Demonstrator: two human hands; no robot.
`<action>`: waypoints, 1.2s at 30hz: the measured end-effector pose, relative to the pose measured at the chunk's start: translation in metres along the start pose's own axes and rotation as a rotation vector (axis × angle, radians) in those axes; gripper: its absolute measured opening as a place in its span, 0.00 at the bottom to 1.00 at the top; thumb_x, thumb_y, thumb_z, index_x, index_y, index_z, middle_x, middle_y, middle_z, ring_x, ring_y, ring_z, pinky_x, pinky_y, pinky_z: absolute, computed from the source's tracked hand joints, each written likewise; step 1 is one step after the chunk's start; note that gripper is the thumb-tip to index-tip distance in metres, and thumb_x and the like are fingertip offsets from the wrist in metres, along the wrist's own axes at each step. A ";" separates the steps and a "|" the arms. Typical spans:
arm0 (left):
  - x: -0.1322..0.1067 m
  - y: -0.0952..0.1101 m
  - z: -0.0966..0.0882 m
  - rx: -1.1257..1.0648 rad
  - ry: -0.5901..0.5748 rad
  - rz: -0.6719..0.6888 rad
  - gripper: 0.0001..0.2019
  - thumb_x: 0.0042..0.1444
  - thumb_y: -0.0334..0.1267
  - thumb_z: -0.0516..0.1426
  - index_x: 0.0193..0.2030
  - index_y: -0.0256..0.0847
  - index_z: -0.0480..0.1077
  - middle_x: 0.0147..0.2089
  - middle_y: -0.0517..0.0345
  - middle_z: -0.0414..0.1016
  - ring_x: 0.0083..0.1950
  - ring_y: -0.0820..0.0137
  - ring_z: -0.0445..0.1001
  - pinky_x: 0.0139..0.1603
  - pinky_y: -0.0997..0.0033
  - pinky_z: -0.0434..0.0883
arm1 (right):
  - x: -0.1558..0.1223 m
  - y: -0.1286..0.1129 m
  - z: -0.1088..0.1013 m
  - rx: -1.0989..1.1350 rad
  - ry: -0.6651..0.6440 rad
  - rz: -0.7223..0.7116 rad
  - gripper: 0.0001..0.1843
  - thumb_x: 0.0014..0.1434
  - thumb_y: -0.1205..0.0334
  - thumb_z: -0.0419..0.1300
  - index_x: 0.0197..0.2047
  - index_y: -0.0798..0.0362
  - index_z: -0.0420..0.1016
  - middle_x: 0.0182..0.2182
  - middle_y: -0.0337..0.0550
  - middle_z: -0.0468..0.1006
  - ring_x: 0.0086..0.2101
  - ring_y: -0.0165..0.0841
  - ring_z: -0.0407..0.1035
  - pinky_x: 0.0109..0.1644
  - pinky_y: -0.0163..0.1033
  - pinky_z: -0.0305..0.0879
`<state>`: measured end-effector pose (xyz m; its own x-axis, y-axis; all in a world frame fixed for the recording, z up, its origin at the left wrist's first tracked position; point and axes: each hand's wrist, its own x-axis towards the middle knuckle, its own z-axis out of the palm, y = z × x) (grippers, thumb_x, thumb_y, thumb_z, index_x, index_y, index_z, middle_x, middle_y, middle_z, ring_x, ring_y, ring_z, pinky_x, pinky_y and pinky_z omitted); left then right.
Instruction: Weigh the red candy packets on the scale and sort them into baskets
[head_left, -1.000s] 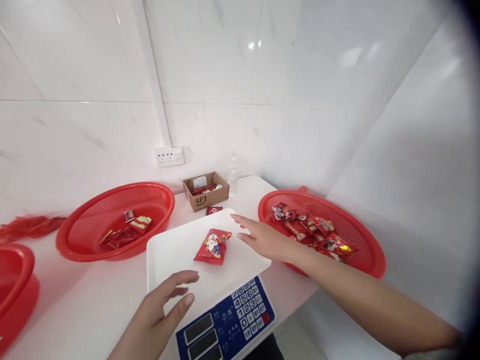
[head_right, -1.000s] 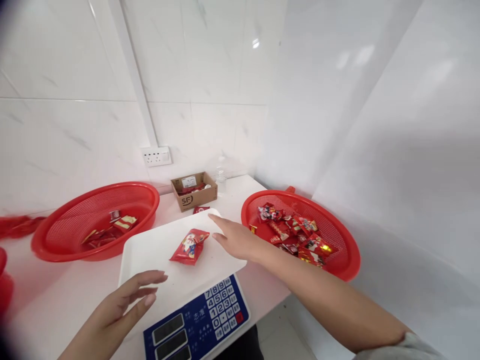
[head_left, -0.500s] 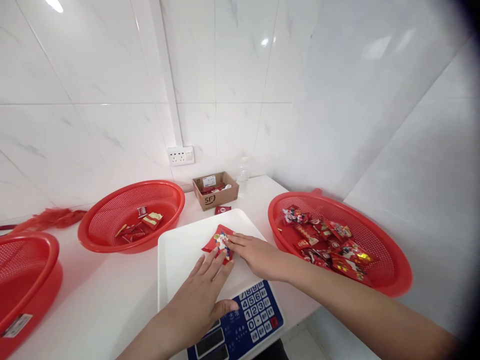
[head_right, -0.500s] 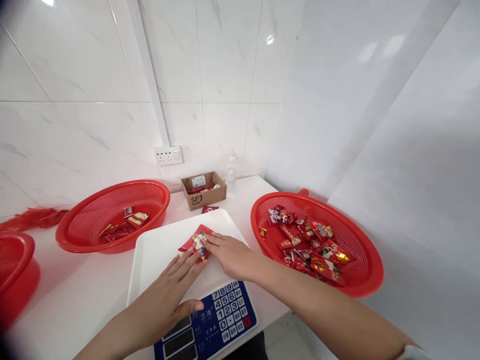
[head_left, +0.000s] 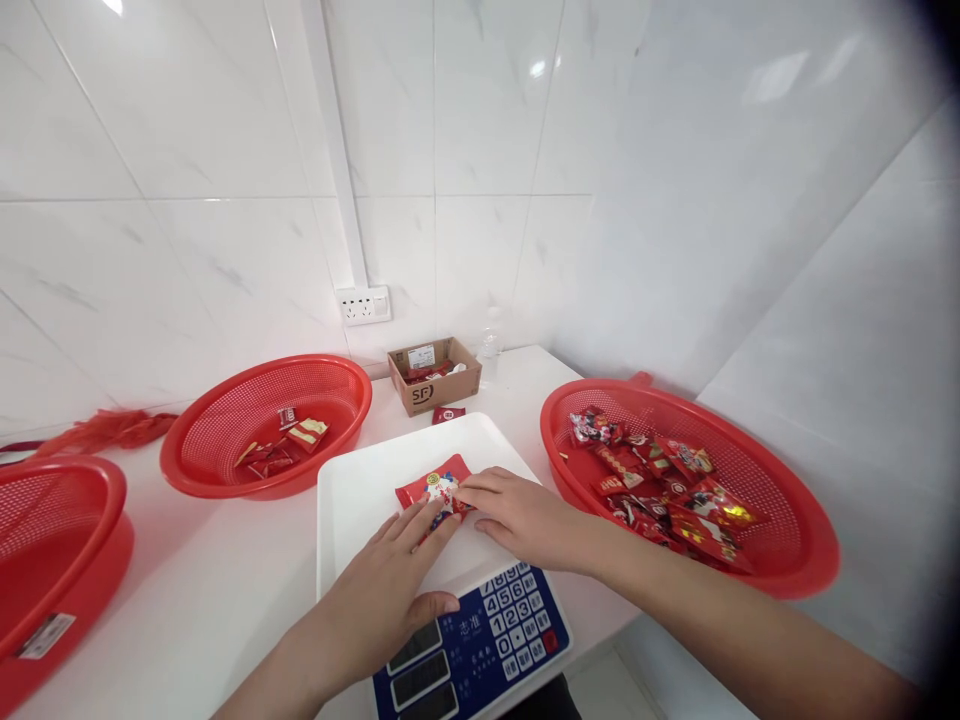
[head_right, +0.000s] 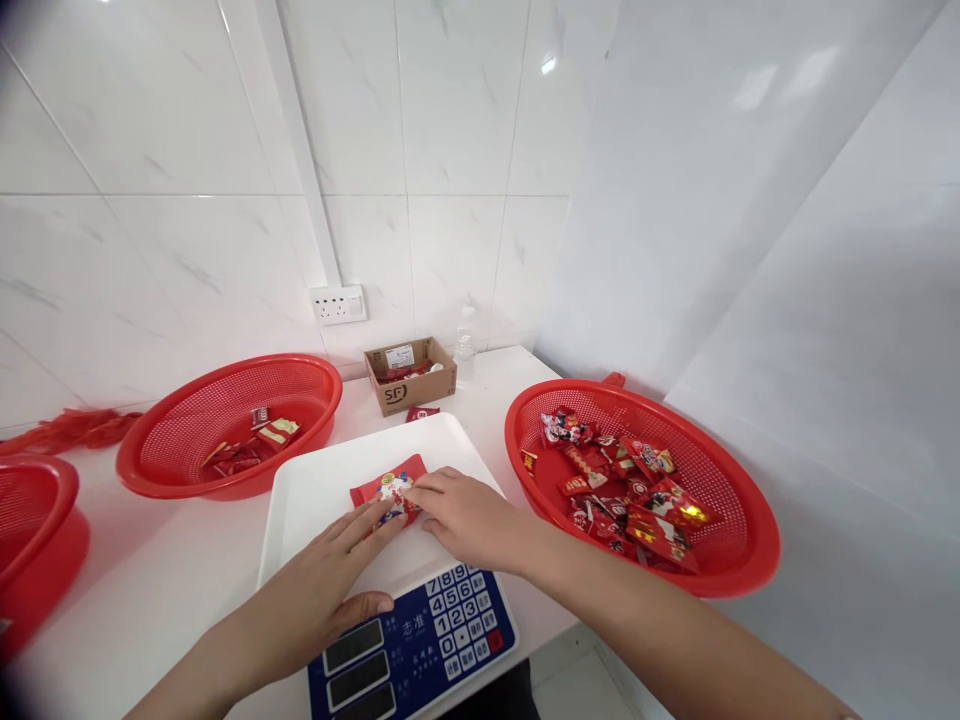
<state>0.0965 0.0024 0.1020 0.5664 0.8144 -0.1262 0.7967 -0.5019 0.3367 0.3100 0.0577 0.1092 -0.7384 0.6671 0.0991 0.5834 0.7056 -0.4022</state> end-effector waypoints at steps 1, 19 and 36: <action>0.000 0.000 -0.001 -0.001 0.002 -0.010 0.32 0.59 0.48 0.52 0.67 0.50 0.43 0.70 0.52 0.39 0.69 0.59 0.42 0.64 0.48 0.53 | 0.002 0.000 0.001 -0.011 0.005 -0.012 0.23 0.59 0.68 0.53 0.58 0.55 0.66 0.55 0.49 0.69 0.55 0.38 0.60 0.60 0.48 0.57; 0.009 0.000 -0.010 -0.007 -0.025 -0.005 0.28 0.57 0.43 0.55 0.64 0.46 0.54 0.67 0.51 0.49 0.67 0.61 0.49 0.65 0.49 0.52 | 0.003 0.004 0.009 -0.011 -0.028 -0.012 0.23 0.59 0.69 0.51 0.58 0.54 0.66 0.58 0.47 0.66 0.58 0.38 0.59 0.62 0.47 0.55; 0.013 -0.022 -0.004 0.203 0.202 -0.138 0.23 0.56 0.43 0.55 0.59 0.43 0.63 0.62 0.50 0.61 0.62 0.54 0.61 0.61 0.43 0.58 | -0.022 0.021 -0.018 -0.032 0.026 0.151 0.23 0.61 0.65 0.50 0.59 0.53 0.65 0.59 0.48 0.64 0.58 0.37 0.57 0.61 0.46 0.54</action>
<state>0.0855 0.0253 0.0967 0.4125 0.9102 0.0371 0.9005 -0.4136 0.1341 0.3446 0.0621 0.1150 -0.6328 0.7717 0.0631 0.6980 0.6038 -0.3850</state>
